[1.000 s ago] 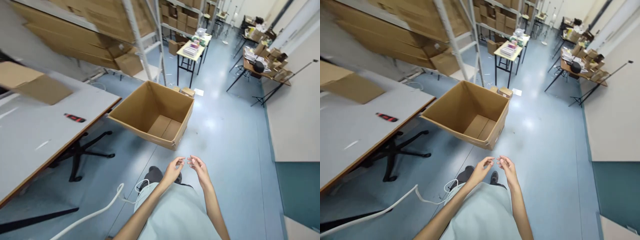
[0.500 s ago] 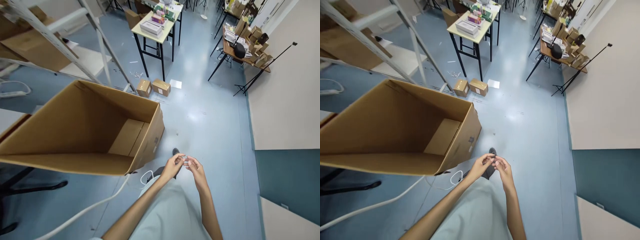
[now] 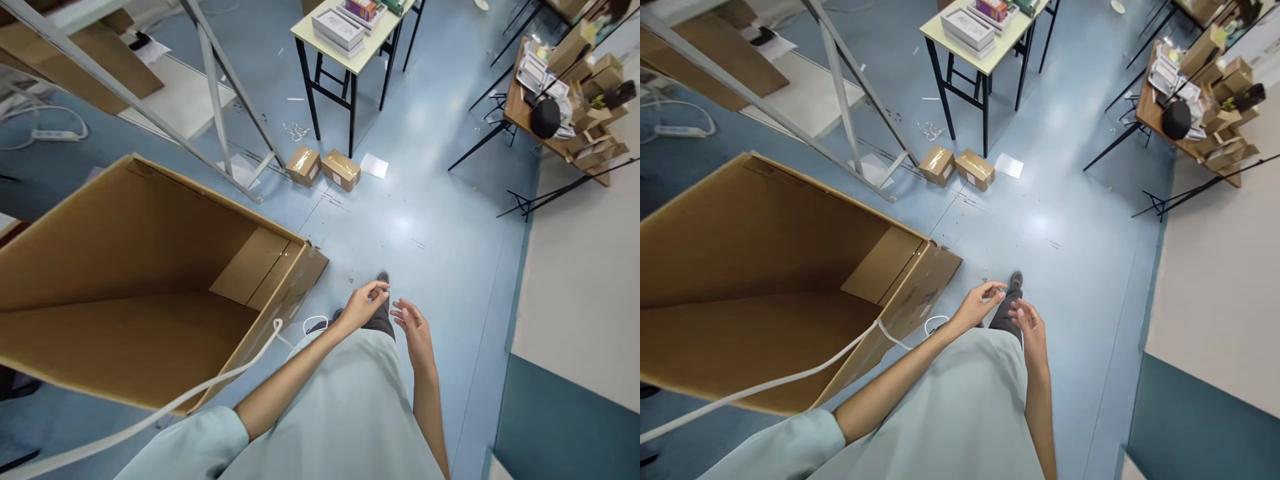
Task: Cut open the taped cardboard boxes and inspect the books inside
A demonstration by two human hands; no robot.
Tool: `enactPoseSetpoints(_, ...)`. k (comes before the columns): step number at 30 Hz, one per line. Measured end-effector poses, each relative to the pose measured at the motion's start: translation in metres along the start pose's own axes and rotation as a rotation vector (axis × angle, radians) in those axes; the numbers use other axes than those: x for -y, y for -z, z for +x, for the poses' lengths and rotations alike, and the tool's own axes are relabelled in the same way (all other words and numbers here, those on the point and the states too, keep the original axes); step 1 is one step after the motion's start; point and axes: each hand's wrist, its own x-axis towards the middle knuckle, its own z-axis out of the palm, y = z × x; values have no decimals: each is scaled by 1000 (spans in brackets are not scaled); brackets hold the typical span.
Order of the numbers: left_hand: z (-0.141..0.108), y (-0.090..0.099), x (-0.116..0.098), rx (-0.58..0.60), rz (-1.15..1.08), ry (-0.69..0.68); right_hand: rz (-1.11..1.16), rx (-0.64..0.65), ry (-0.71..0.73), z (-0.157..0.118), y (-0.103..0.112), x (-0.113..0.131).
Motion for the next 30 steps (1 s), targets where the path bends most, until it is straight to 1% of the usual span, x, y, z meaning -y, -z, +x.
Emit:
enactPoseSetpoints(2, 42, 3, -8, -43, -7, 0, -25, 41, -8, 48, -2, 23)
enactPoseSetpoints(4, 86, 9, -18, -103, -14, 5, -63, 111, -10, 100, -8, 53)
enactPoseSetpoints(7, 149, 23, -38, -240, -40, 24, -147, 264, 1, 178, -21, 110)
enactPoseSetpoints(10, 200, 41, -61, -392, -73, 58, -248, 419, 33, 256, -40, 170)
enactPoseSetpoints(13, 239, 63, -78, -507, -97, 72, -368, 545, 72, 333, -70, 219)
enactPoseSetpoints(15, 259, 81, -84, -570, -112, 77, -448, 612, 106, 382, -99, 244)
enactPoseSetpoints(17, 279, 102, -85, -638, -122, 93, -514, 670, 143, 425, -134, 260)
enactPoseSetpoints(20, 309, 142, -81, -750, -131, 122, -612, 739, 178, 480, -190, 276)
enactPoseSetpoints(23, 346, 192, -74, -836, -127, 142, -716, 746, 173, 525, -239, 285)
enactPoseSetpoints(26, 390, 251, -65, -885, -70, 183, -836, 696, 138, 567, -280, 289)
enactPoseSetpoints(30, 455, 340, -42, -907, 136, 270, -1101, 578, 139, 631, -330, 283)
